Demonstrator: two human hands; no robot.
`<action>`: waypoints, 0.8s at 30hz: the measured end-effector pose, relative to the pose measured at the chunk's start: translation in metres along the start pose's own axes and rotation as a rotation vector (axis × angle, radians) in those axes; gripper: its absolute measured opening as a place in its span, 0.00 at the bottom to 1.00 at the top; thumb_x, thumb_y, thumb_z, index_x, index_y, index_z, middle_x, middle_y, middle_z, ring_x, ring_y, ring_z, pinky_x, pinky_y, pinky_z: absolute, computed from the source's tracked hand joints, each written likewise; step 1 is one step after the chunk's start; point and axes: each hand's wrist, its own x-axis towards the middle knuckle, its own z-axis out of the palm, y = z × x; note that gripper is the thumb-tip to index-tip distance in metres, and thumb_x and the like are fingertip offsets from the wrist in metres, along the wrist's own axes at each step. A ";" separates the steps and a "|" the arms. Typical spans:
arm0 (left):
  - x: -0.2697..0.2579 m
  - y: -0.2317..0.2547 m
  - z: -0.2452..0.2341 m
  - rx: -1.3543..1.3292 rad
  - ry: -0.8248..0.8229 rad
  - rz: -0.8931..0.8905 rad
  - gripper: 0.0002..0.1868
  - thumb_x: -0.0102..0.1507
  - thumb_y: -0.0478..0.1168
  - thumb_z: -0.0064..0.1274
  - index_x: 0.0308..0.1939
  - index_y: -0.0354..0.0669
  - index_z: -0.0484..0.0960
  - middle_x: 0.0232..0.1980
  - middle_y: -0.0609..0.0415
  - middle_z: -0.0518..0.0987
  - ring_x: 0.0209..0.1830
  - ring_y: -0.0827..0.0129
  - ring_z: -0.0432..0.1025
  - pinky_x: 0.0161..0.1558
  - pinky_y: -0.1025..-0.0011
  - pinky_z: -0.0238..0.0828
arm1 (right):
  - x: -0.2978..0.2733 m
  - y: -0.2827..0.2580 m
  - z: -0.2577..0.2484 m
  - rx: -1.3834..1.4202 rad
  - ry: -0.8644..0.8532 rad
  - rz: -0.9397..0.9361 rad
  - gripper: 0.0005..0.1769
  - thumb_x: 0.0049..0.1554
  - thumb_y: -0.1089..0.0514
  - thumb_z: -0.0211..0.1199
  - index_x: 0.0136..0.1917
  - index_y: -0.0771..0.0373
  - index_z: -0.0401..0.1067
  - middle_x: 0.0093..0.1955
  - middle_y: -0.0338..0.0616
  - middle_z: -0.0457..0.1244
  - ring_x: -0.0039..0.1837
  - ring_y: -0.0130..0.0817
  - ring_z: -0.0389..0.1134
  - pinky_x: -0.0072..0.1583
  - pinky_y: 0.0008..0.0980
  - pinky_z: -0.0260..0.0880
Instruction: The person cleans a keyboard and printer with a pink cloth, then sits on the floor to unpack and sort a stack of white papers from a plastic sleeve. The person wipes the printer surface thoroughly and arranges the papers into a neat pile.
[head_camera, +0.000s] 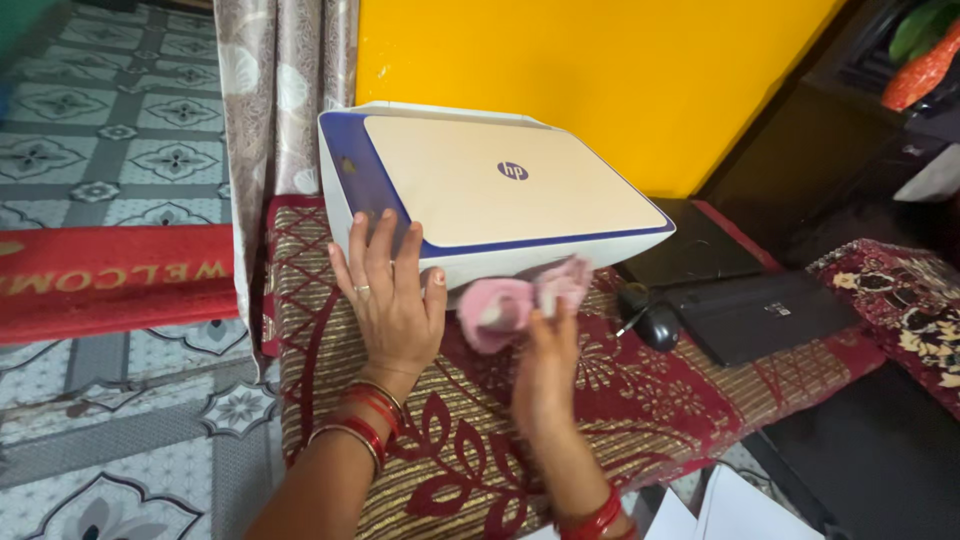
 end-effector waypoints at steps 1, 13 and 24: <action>0.000 0.000 0.001 -0.003 0.001 -0.006 0.25 0.69 0.46 0.48 0.69 0.39 0.71 0.76 0.41 0.62 0.82 0.42 0.47 0.78 0.35 0.31 | 0.015 -0.002 -0.013 0.014 0.011 -0.052 0.38 0.59 0.59 0.54 0.80 0.63 0.50 0.72 0.49 0.59 0.70 0.36 0.62 0.70 0.37 0.63; -0.002 -0.001 0.001 -0.012 -0.002 0.002 0.25 0.69 0.45 0.50 0.69 0.41 0.73 0.76 0.42 0.63 0.82 0.43 0.48 0.79 0.36 0.33 | 0.051 0.049 -0.005 0.428 -0.459 0.171 0.20 0.74 0.48 0.47 0.60 0.67 0.67 0.52 0.52 0.64 0.52 0.45 0.68 0.59 0.53 0.71; 0.001 0.001 -0.002 -0.052 -0.005 -0.018 0.24 0.68 0.44 0.50 0.68 0.42 0.74 0.75 0.43 0.64 0.81 0.43 0.48 0.79 0.37 0.33 | -0.022 -0.093 0.039 -0.016 -0.198 -0.498 0.21 0.67 0.54 0.57 0.65 0.74 0.67 0.52 0.63 0.65 0.46 0.45 0.62 0.54 0.47 0.64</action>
